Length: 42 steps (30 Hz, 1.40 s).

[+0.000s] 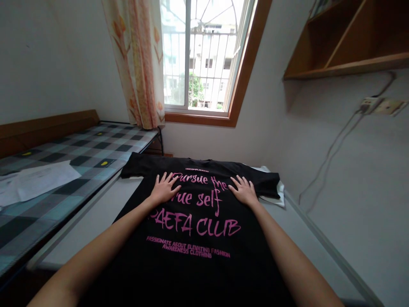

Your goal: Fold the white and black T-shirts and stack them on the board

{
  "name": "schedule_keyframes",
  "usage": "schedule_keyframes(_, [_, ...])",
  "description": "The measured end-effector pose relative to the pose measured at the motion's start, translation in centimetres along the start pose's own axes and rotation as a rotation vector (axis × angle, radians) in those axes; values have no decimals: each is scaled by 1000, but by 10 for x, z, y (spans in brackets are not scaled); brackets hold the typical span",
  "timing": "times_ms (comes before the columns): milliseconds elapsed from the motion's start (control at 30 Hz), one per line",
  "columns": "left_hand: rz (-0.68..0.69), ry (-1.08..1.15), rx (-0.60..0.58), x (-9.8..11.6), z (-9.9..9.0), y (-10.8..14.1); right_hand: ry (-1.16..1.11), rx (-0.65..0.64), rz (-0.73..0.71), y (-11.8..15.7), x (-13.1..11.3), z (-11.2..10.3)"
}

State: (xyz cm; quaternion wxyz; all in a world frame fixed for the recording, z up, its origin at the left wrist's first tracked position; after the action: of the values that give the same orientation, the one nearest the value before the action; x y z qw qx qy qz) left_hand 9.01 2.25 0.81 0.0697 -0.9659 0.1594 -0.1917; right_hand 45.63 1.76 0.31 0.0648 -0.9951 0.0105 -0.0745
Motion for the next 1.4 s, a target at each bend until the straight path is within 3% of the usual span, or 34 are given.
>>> schedule_keyframes(133, [124, -12, 100, 14, -9, 9, 1, -16, 6, -1, 0, 0])
schedule_keyframes(233, [217, 27, 101, 27, -10, 15, 2, -25, 3, -1, 0, -1])
schedule_keyframes(500, [216, 60, -51, 23, -1, 32, 48, -90, 28, 8, -1, -3])
schedule_keyframes(800, [235, 12, -119, 33, -5, 65, 83, -95, 22, 52, -5, -14])
schedule_keyframes(1033, [255, 40, -154, 39, -14, 96, 118, -143, -96, 78, 0, -42])
schedule_keyframes(1133, [270, 89, -159, 37, -30, 78, 68, -151, -83, 64, 5, -52])
schedule_keyframes(1267, [183, 42, 18, 15, -46, 24, 2, -99, 80, 28, 10, -43])
schedule_keyframes(1333, [66, -17, 69, -3, -42, -1, -5, -143, 112, 12, 11, -29])
schedule_keyframes(1400, [-58, -55, 37, -20, -31, -17, -13, -210, 118, 1, 11, -15])
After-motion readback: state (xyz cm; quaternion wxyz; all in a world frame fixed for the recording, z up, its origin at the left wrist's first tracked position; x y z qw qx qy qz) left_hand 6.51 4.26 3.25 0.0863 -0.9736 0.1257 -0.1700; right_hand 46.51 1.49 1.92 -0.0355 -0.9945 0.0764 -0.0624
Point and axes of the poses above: each hand's wrist, its own y-axis away from the middle knuckle, its own z-axis out of the palm, x = y × z, the point moved 4 cm from there along -y, towards the middle knuckle, and after that the axes turned 13 degrees about y, right-handed, at the moved point
